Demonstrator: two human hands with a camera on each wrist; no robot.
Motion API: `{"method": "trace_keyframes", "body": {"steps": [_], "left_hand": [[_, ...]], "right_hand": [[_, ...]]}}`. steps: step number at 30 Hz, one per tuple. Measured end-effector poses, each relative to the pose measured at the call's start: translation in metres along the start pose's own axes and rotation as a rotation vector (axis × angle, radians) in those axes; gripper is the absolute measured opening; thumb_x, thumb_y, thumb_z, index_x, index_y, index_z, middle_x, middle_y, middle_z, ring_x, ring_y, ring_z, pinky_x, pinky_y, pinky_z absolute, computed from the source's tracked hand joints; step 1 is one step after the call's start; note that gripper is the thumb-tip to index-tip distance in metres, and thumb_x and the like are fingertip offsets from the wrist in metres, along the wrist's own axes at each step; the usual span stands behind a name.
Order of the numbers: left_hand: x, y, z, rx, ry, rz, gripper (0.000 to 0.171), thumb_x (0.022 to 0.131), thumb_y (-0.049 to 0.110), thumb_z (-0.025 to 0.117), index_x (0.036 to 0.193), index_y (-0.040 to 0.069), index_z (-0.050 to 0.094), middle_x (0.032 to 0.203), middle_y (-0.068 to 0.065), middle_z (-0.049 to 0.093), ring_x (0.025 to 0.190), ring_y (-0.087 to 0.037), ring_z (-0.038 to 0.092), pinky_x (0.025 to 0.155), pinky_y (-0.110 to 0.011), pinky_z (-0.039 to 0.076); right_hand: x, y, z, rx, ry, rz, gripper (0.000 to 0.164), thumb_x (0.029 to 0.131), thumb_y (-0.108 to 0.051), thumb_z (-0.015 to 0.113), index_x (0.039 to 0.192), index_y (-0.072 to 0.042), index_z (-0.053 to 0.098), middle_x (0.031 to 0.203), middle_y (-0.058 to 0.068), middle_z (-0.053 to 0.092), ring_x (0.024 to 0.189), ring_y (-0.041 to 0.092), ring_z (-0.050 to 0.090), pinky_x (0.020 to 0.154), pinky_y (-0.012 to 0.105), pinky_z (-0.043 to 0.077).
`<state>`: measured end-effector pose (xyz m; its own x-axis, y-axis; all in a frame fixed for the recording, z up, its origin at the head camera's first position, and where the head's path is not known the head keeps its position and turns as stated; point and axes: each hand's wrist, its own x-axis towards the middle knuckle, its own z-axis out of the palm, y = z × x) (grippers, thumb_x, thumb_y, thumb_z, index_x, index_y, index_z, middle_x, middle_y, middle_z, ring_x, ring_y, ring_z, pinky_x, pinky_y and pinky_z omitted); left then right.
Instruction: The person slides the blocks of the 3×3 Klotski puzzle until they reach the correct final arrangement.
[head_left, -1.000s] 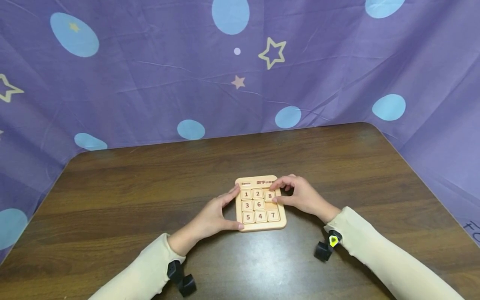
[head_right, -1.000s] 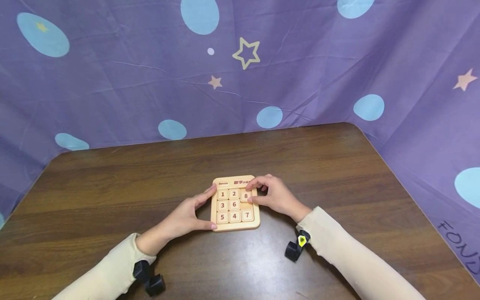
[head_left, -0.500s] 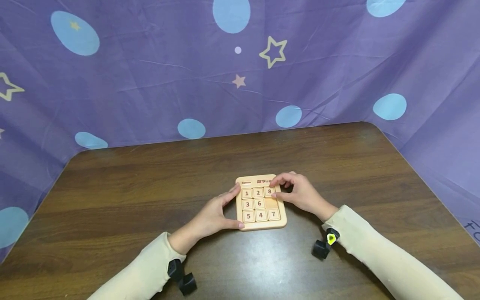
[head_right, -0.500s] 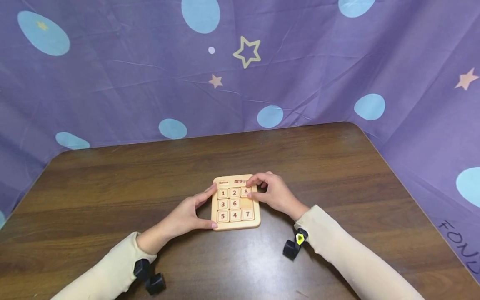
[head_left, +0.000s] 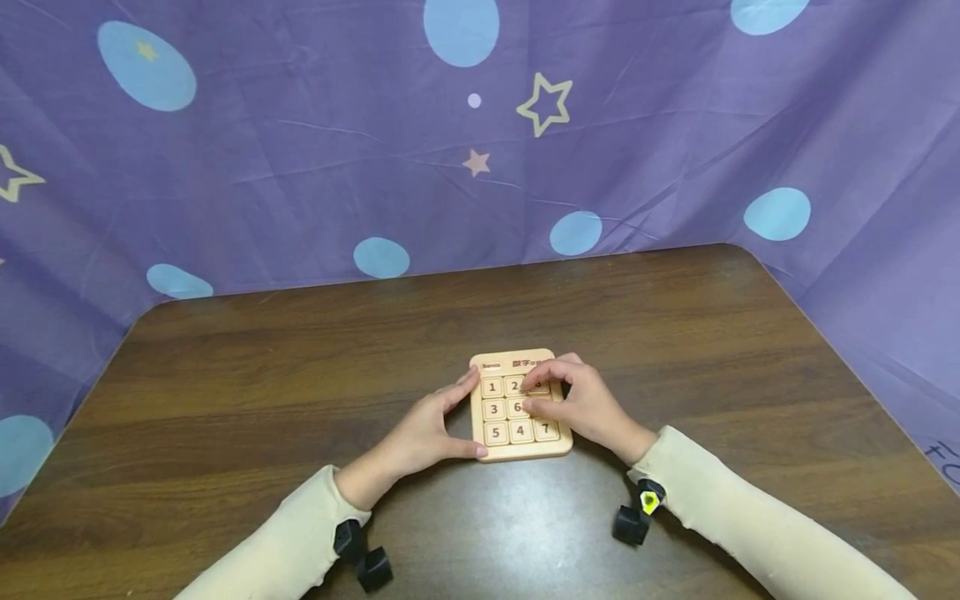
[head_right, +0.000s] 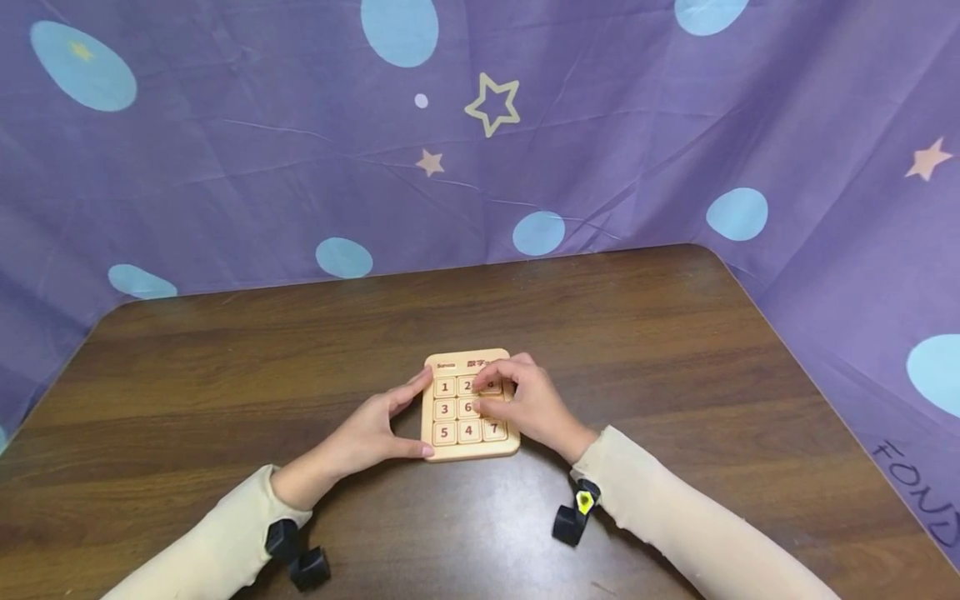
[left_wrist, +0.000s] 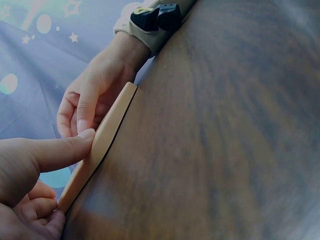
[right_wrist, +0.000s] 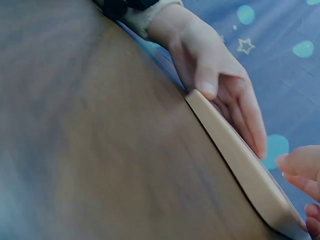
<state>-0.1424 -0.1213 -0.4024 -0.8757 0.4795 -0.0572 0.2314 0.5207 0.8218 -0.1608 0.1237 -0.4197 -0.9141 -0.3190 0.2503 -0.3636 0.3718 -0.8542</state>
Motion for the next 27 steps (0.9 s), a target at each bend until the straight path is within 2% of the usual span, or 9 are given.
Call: {"method": "trace_keyframes", "body": {"steps": [5, 15, 23, 27], "left_hand": [[0.000, 0.001, 0.000, 0.002, 0.004, 0.006, 0.098, 0.066, 0.019, 0.085, 0.146, 0.003, 0.030, 0.153, -0.006, 0.026, 0.140, -0.025, 0.023, 0.115, -0.044, 0.017], [0.000, 0.001, 0.000, -0.002, 0.006, 0.014, 0.098, 0.065, 0.018, 0.085, 0.145, 0.002, 0.031, 0.152, -0.007, 0.027, 0.140, -0.026, 0.024, 0.114, -0.045, 0.016], [0.000, 0.000, -0.001, -0.011, 0.002, 0.023, 0.098, 0.066, 0.019, 0.085, 0.145, 0.001, 0.031, 0.152, -0.009, 0.027, 0.140, -0.027, 0.024, 0.114, -0.046, 0.016], [0.000, 0.000, -0.001, -0.013, 0.002, 0.028, 0.098, 0.066, 0.019, 0.085, 0.145, 0.001, 0.031, 0.152, -0.009, 0.027, 0.140, -0.026, 0.023, 0.114, -0.045, 0.016]], "right_hand": [[-0.003, -0.004, 0.010, 0.021, 0.011, 0.017, 0.021, 0.070, -0.012, 0.081, 0.088, -0.016, 0.071, 0.090, -0.004, 0.062, 0.091, 0.016, 0.045, 0.081, 0.031, 0.038], [-0.004, -0.011, 0.020, -0.013, 0.026, 0.052, 0.023, 0.066, -0.010, 0.081, 0.084, -0.019, 0.072, 0.094, -0.001, 0.058, 0.092, 0.016, 0.041, 0.081, 0.033, 0.038], [-0.001, -0.012, 0.026, -0.067, 0.026, 0.002, 0.021, 0.068, -0.011, 0.082, 0.084, -0.019, 0.072, 0.089, -0.008, 0.066, 0.090, 0.015, 0.041, 0.079, 0.031, 0.036], [-0.001, -0.013, 0.027, -0.083, 0.018, -0.018, 0.021, 0.067, -0.010, 0.081, 0.084, -0.018, 0.071, 0.087, -0.007, 0.064, 0.088, 0.014, 0.042, 0.077, 0.029, 0.037]]}}
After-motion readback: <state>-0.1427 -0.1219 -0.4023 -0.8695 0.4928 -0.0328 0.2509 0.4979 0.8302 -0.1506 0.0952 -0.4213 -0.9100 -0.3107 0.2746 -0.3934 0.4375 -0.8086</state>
